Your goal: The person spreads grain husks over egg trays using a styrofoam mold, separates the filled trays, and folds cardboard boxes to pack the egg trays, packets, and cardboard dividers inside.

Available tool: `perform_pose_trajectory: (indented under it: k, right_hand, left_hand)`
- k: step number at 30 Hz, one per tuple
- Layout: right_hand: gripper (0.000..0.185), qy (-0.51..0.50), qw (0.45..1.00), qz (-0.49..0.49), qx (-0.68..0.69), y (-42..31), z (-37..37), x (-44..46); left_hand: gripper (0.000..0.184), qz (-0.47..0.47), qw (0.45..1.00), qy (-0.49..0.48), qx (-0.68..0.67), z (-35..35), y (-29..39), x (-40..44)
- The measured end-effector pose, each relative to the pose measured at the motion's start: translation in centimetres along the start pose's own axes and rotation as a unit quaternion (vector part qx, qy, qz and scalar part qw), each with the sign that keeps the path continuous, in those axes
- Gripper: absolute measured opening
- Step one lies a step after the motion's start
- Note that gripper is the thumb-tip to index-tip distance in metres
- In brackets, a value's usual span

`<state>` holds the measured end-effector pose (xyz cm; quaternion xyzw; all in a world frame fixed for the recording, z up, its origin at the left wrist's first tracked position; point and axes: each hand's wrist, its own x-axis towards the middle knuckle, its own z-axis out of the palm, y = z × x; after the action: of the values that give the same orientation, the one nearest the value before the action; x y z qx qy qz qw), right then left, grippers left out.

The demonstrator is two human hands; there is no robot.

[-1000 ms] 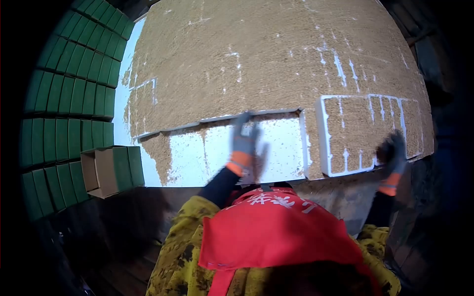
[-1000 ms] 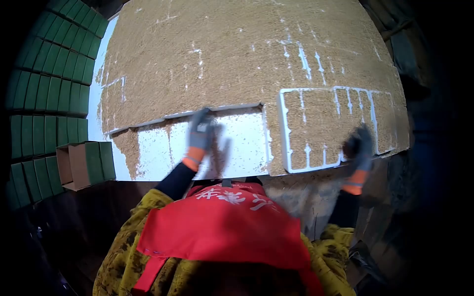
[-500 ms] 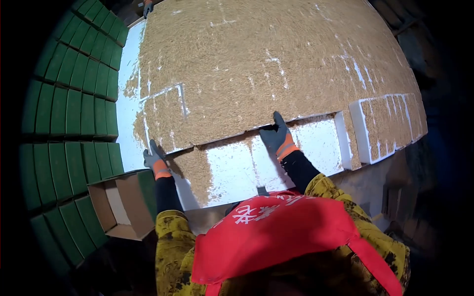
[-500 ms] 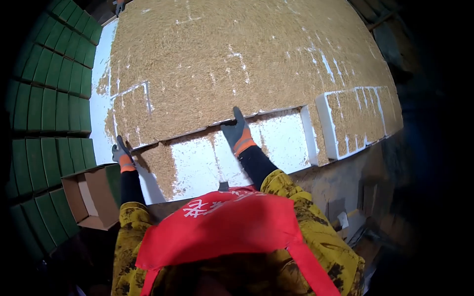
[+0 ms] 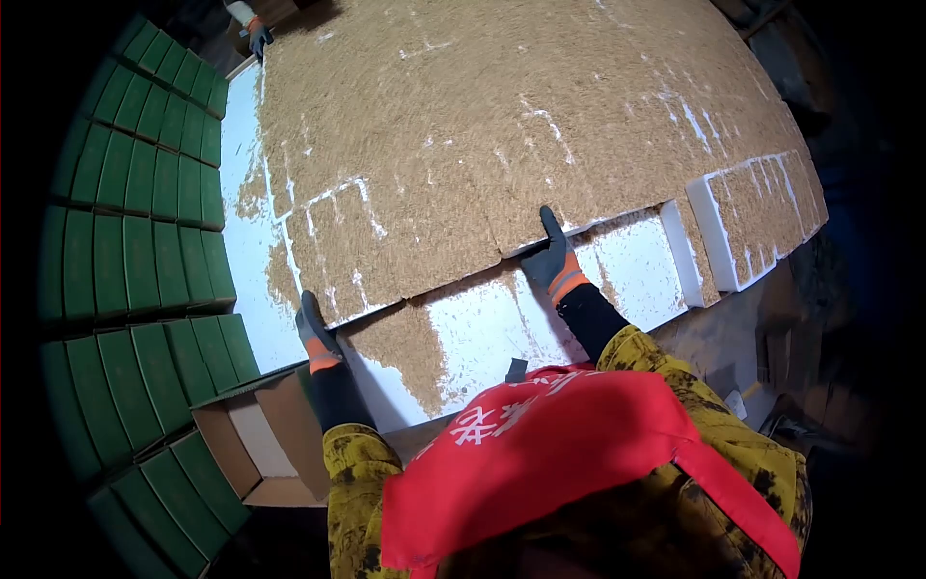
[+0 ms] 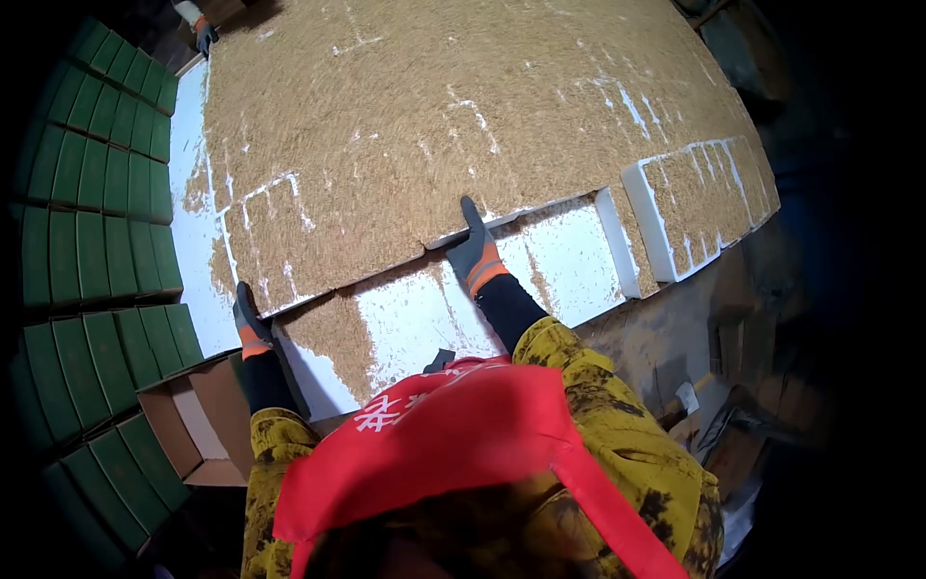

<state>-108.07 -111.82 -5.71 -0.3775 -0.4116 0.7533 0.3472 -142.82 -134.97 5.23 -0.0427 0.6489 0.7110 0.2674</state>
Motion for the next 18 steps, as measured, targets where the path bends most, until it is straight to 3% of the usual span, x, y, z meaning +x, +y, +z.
perform_pose_trajectory:
  k: [1,3,4,5,9,10,11,12,15,16,18]
  right_hand:
    - [0.075,-0.012,0.983,0.027,0.182,1.4,-0.4,1.1]
    - [0.075,0.001,0.989,-0.006,0.146,1.5,0.0,1.0]
    - [0.075,0.028,0.995,-0.062,-0.075,0.1,0.8,-0.7]
    - [0.074,0.052,0.948,-0.111,-0.293,-0.9,1.5,-2.1]
    - [0.078,0.016,0.92,-0.114,-0.375,-1.0,1.2,-3.4]
    - [0.079,0.036,0.856,-0.268,-0.441,-1.7,2.0,-4.2]
    - [0.078,0.021,0.947,-0.204,-0.248,-2.1,2.8,-4.8]
    - [0.078,0.005,0.99,-0.133,-0.042,-2.7,3.6,-5.1]
    - [0.065,0.032,0.992,-0.113,0.048,-7.4,5.6,-6.1]
    - [0.061,0.084,0.98,-0.003,0.181,-9.6,6.5,-6.2]
    - [0.049,0.154,0.937,0.121,0.291,-11.1,6.5,-5.7]
  left_hand:
    - [0.046,-0.006,1.0,0.001,0.025,-0.1,-0.1,0.3]
    - [0.048,0.034,0.995,0.009,0.098,-1.4,-1.6,2.4]
    - [0.049,0.078,0.986,0.015,0.146,-2.4,-2.9,3.7]
    - [0.05,0.121,0.973,0.021,0.194,-3.1,-3.7,4.1]
    - [0.057,0.013,0.993,0.066,0.097,-0.8,-1.6,1.9]
    - [0.06,0.036,0.99,0.049,0.13,-1.4,-1.6,2.2]
    - [0.061,0.038,0.989,0.046,0.134,-2.3,-2.0,2.6]
    - [0.062,0.041,0.989,0.042,0.136,-2.9,-2.4,3.0]
    - [0.073,0.021,0.986,-0.001,0.166,-1.9,-1.4,1.7]
    - [0.071,0.013,0.989,-0.011,0.149,-2.1,-1.5,1.2]
    - [0.066,-0.024,0.994,-0.077,0.075,-2.7,-2.0,0.8]
